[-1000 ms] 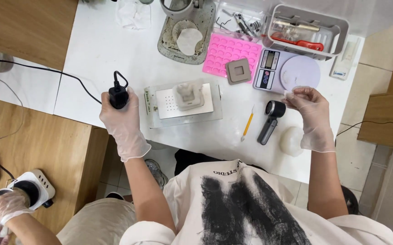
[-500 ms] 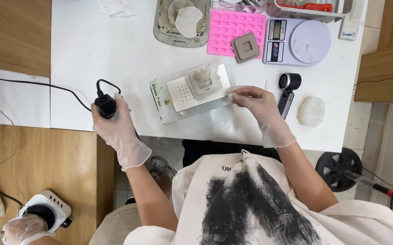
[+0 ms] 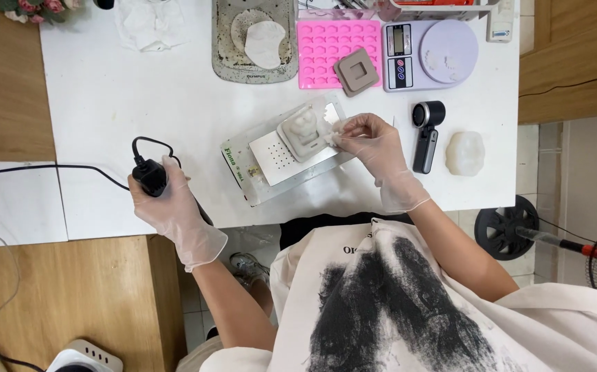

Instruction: Using a heat gun to melt and shape wax inside a mold on a workbench.

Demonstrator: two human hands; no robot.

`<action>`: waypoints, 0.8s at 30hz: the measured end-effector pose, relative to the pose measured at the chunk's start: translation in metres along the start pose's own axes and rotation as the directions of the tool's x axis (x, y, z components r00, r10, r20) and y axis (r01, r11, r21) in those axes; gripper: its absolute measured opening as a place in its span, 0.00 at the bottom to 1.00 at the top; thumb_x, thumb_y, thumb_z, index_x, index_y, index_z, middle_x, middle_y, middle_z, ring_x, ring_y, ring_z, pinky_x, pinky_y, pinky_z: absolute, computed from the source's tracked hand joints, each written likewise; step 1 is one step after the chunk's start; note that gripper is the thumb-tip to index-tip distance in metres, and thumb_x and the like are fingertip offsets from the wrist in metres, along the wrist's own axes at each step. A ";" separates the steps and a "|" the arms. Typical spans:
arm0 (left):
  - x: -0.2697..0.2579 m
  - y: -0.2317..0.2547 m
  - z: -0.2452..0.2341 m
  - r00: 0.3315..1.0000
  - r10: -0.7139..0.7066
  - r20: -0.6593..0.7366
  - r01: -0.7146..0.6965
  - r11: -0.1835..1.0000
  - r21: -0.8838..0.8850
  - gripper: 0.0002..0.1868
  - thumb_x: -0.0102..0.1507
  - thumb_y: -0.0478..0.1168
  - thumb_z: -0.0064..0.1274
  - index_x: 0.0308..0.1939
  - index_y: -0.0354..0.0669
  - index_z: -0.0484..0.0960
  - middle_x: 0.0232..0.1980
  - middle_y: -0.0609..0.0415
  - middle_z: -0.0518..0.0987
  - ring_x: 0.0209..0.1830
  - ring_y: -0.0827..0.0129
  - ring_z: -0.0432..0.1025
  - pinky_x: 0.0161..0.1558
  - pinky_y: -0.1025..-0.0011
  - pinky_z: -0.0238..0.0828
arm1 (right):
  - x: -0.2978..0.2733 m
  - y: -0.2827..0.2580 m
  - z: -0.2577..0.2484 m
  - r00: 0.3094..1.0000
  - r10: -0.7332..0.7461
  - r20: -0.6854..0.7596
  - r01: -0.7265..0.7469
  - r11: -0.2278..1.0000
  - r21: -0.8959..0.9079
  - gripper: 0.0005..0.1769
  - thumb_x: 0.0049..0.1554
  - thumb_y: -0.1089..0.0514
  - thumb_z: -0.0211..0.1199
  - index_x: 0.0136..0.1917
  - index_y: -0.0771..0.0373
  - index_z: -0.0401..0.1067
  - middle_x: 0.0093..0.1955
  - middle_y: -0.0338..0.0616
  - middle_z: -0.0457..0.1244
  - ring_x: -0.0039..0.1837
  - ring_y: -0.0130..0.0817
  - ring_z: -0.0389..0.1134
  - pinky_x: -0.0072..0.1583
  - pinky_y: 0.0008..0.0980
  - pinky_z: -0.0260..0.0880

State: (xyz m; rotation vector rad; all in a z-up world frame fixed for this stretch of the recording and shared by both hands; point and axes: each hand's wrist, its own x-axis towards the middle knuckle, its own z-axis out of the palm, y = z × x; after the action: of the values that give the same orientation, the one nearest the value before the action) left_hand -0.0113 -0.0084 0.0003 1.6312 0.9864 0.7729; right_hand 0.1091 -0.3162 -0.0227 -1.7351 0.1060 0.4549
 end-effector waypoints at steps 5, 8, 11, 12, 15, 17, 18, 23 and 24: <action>0.006 -0.008 -0.001 0.999 -0.040 0.027 0.040 0.999 -0.008 0.11 0.66 0.37 0.62 0.43 0.35 0.76 0.34 0.54 0.80 0.29 0.75 0.75 0.34 0.76 0.77 | -0.003 -0.002 -0.002 0.999 0.039 0.018 -0.039 0.999 0.038 0.14 0.52 0.64 0.74 0.50 0.65 0.73 0.47 0.39 0.68 0.49 0.24 0.71 0.54 0.23 0.75; 0.008 -0.011 -0.001 0.998 -0.023 0.050 0.023 1.000 0.001 0.10 0.67 0.37 0.61 0.42 0.35 0.76 0.34 0.54 0.79 0.29 0.75 0.74 0.34 0.75 0.76 | -0.007 -0.010 0.002 0.998 0.058 0.011 -0.059 0.995 0.075 0.16 0.52 0.65 0.73 0.52 0.65 0.72 0.48 0.39 0.68 0.51 0.24 0.71 0.55 0.24 0.74; 0.010 -0.008 0.001 0.998 -0.016 0.059 0.015 1.000 0.024 0.10 0.67 0.36 0.61 0.41 0.35 0.75 0.33 0.54 0.79 0.29 0.75 0.73 0.35 0.76 0.76 | -0.006 -0.011 0.006 0.996 0.094 0.002 -0.093 0.985 0.144 0.18 0.51 0.66 0.73 0.54 0.65 0.72 0.48 0.39 0.69 0.51 0.25 0.71 0.57 0.25 0.75; 0.009 -0.006 0.001 0.998 -0.020 0.057 0.018 0.999 0.036 0.10 0.67 0.37 0.62 0.41 0.35 0.75 0.33 0.55 0.79 0.29 0.75 0.74 0.35 0.76 0.76 | -0.006 -0.010 0.006 0.994 0.113 0.003 -0.111 0.977 0.184 0.20 0.50 0.67 0.73 0.55 0.65 0.72 0.48 0.40 0.69 0.51 0.26 0.71 0.57 0.25 0.75; 0.012 -0.008 0.003 0.998 -0.015 0.067 0.013 1.000 0.027 0.10 0.68 0.37 0.61 0.40 0.35 0.75 0.33 0.55 0.79 0.29 0.75 0.73 0.34 0.76 0.75 | -0.005 -0.003 0.006 0.993 0.120 -0.001 -0.117 0.968 0.224 0.20 0.50 0.68 0.73 0.56 0.66 0.72 0.47 0.41 0.68 0.51 0.27 0.71 0.57 0.26 0.75; 0.012 -0.009 0.005 0.998 -0.016 0.069 0.016 1.000 0.006 0.10 0.68 0.37 0.61 0.41 0.36 0.75 0.33 0.55 0.79 0.29 0.75 0.73 0.35 0.76 0.75 | -0.004 -0.001 0.006 0.994 0.113 -0.008 -0.109 0.971 0.211 0.21 0.51 0.68 0.73 0.56 0.67 0.72 0.47 0.41 0.68 0.51 0.27 0.71 0.57 0.26 0.74; 0.013 -0.010 0.005 0.998 -0.017 0.067 0.018 1.000 -0.014 0.10 0.67 0.36 0.61 0.41 0.36 0.75 0.33 0.55 0.79 0.29 0.75 0.73 0.35 0.76 0.75 | -0.003 0.000 0.006 0.994 0.105 -0.011 -0.101 0.975 0.199 0.21 0.51 0.68 0.73 0.57 0.67 0.72 0.47 0.41 0.68 0.51 0.27 0.71 0.57 0.26 0.74; 0.013 -0.012 0.006 0.996 -0.035 0.080 0.035 0.999 0.002 0.09 0.67 0.36 0.60 0.40 0.36 0.75 0.33 0.55 0.79 0.29 0.75 0.73 0.34 0.76 0.75 | -0.001 0.004 0.007 0.994 0.109 -0.009 -0.105 0.973 0.203 0.20 0.51 0.68 0.72 0.56 0.67 0.72 0.47 0.41 0.69 0.51 0.27 0.72 0.57 0.26 0.75; 0.013 -0.014 0.006 0.996 -0.025 0.088 0.025 1.000 -0.005 0.09 0.67 0.36 0.60 0.40 0.36 0.75 0.33 0.54 0.78 0.29 0.75 0.73 0.34 0.75 0.75 | 0.000 0.006 0.008 0.994 0.112 -0.005 -0.108 0.970 0.216 0.19 0.51 0.68 0.72 0.56 0.67 0.72 0.47 0.41 0.69 0.51 0.28 0.72 0.57 0.26 0.75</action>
State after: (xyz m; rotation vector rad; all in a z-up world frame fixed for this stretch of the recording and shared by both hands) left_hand -0.0036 0.0027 -0.0142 1.6307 0.9392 0.6805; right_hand 0.1051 -0.3103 -0.0290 -1.5249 0.2558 0.4915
